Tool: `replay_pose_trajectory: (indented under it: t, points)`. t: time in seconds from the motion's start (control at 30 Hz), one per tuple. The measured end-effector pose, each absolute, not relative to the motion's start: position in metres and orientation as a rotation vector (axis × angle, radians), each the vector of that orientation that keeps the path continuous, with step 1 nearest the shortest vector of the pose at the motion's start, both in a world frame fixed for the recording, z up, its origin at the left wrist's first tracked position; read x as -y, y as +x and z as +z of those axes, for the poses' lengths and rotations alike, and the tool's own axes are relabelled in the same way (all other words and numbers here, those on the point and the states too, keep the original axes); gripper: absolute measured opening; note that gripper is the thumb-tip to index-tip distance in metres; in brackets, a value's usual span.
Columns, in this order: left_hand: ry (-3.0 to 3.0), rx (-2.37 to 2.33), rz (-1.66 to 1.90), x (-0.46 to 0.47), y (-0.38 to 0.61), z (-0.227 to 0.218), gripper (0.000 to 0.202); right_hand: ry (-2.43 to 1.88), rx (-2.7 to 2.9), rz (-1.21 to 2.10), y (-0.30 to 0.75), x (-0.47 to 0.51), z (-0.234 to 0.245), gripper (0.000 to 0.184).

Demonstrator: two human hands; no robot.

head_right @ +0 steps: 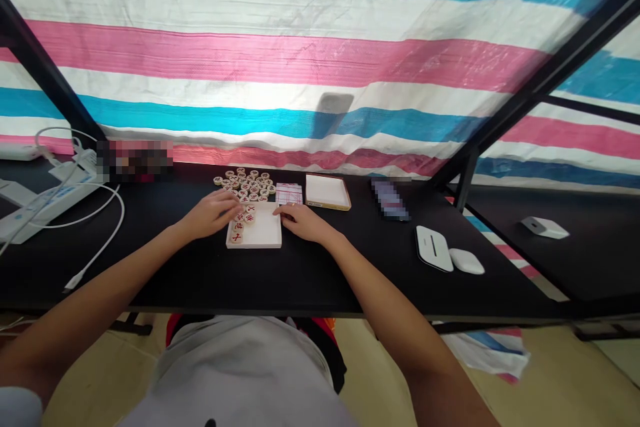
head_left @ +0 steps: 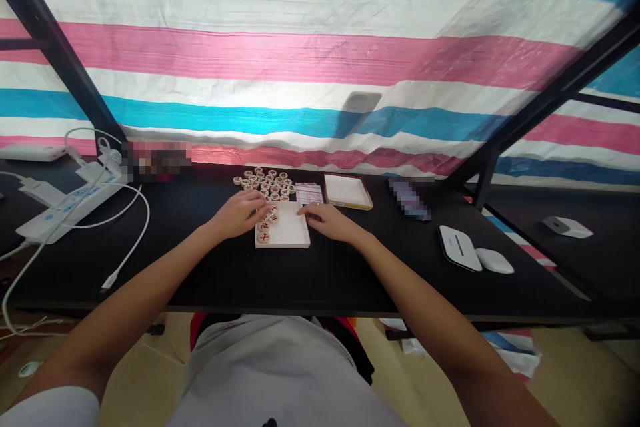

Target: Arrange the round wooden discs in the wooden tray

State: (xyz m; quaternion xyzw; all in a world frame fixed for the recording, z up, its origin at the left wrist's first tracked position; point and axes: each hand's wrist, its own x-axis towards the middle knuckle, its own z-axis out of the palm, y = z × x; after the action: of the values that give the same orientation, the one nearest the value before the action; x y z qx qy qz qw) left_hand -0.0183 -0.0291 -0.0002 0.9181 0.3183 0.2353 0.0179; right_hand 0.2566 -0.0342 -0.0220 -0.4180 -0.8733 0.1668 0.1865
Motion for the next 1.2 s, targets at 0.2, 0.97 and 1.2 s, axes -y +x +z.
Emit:
replay_pose_trajectory:
  t: [0.2,0.97,1.2]
  points:
    - [2.837,-1.194,0.462,-0.002,-0.046,-0.015,0.035,-1.168,2.455,0.479,0.257,0.034,-0.022,0.030]
    - [2.728,-0.837,0.733,0.040,-0.010,0.005,0.023,-1.177,2.465,0.476,0.256,0.034,-0.021,0.031]
    - [2.816,-0.652,0.535,0.049,0.004,-0.003,0.026,-1.160,2.465,0.457,0.256,0.033,-0.022,0.031]
